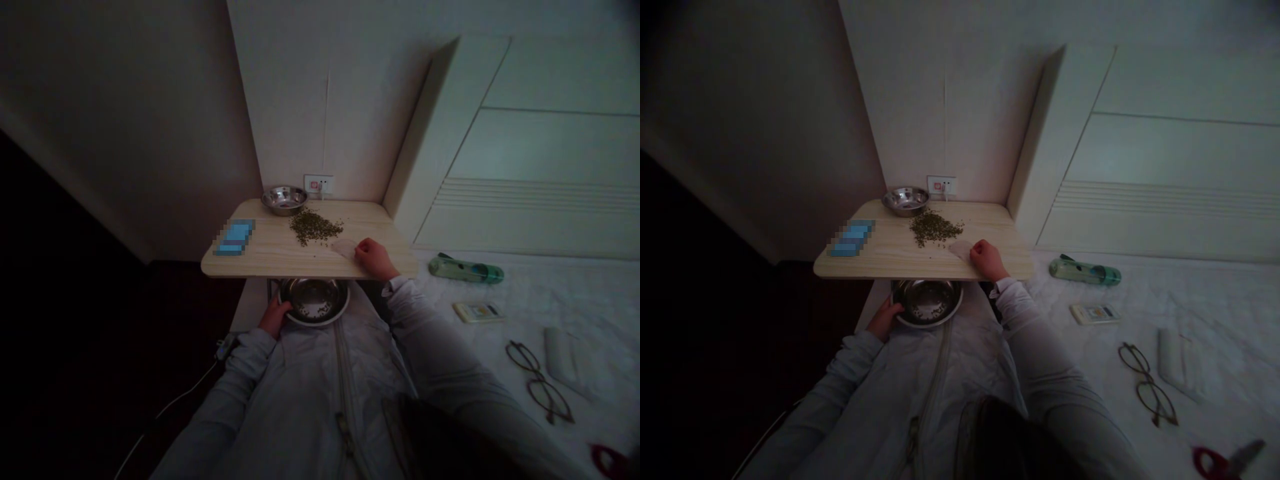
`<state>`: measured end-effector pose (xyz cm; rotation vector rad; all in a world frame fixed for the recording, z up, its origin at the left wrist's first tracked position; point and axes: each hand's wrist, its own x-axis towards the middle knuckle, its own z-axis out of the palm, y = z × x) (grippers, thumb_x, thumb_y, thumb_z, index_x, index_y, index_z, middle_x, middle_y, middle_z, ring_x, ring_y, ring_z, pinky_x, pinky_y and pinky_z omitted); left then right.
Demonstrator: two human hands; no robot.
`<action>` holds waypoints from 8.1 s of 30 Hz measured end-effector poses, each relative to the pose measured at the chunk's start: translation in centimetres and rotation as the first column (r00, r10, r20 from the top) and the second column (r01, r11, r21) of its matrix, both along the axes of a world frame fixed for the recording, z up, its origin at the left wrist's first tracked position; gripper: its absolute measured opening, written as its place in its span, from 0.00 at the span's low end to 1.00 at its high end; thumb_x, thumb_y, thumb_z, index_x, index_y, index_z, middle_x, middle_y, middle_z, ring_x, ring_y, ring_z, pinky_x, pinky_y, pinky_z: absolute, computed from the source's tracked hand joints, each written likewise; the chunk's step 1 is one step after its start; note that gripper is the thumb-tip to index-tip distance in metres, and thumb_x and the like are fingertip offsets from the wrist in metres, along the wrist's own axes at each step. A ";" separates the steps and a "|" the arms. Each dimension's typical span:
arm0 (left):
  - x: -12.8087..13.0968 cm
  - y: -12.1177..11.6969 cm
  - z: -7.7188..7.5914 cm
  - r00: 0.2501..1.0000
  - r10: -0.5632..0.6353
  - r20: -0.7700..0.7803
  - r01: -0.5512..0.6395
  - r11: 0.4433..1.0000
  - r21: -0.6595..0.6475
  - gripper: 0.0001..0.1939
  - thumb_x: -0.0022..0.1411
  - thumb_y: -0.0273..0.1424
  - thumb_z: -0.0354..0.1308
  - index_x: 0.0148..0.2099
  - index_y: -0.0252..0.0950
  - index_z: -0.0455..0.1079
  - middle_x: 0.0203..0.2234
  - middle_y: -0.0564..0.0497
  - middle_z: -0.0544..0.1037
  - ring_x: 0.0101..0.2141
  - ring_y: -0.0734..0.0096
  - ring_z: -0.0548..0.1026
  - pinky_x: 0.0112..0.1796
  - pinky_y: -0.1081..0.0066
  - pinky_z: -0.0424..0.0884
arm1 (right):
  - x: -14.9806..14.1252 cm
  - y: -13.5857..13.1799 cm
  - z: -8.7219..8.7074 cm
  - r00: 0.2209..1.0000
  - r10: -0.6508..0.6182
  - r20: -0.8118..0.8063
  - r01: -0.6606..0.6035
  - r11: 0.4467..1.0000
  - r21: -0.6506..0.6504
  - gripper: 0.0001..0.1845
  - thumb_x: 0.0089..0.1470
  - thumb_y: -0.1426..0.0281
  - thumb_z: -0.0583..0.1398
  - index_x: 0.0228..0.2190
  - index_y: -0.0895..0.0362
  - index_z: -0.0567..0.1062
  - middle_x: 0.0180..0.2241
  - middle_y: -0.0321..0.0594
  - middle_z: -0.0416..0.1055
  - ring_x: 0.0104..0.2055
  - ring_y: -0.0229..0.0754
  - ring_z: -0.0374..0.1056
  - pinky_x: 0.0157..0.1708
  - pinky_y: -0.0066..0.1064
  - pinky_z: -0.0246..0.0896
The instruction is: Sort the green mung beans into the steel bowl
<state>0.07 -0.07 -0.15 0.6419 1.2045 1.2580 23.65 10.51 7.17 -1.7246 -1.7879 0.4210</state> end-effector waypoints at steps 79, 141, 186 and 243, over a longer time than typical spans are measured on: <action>0.0 -0.1 0.2 1.000 -0.007 -0.011 0.007 1.000 -0.020 0.25 0.35 0.23 0.52 0.41 0.35 0.63 0.23 0.54 0.72 0.28 0.68 0.71 0.26 0.73 0.65 | -3.5 0.5 -1.6 0.897 0.306 -0.319 -0.316 0.949 0.021 0.10 0.44 0.66 0.52 0.28 0.59 0.67 0.23 0.34 0.68 0.23 0.30 0.60 0.26 0.23 0.53; 0.1 -0.2 0.5 1.000 0.016 -0.003 -0.016 0.999 -0.031 0.22 0.36 0.22 0.52 0.39 0.34 0.64 0.24 0.54 0.72 0.30 0.67 0.72 0.27 0.72 0.67 | -4.7 -0.9 -1.0 1.000 -0.012 0.004 0.012 1.000 0.017 0.11 0.42 0.61 0.51 0.25 0.56 0.65 0.22 0.35 0.65 0.23 0.34 0.57 0.24 0.26 0.47; 0.1 -0.1 0.3 0.999 0.013 0.032 -0.013 1.000 0.000 0.27 0.35 0.21 0.51 0.44 0.34 0.63 0.24 0.54 0.73 0.28 0.68 0.71 0.26 0.73 0.65 | 3.8 0.2 1.4 0.710 0.228 0.666 -0.344 0.938 0.047 0.16 0.51 0.68 0.47 0.37 0.56 0.70 0.35 0.46 0.70 0.39 0.43 0.61 0.37 0.33 0.47; 0.2 -0.3 0.6 0.998 0.024 0.050 -0.022 0.998 -0.053 0.27 0.36 0.19 0.51 0.45 0.35 0.63 0.28 0.53 0.74 0.30 0.69 0.72 0.27 0.73 0.66 | -5.1 2.8 1.2 0.809 0.262 0.526 -0.414 0.889 0.194 0.18 0.53 0.68 0.44 0.40 0.56 0.69 0.35 0.44 0.69 0.38 0.41 0.59 0.39 0.32 0.50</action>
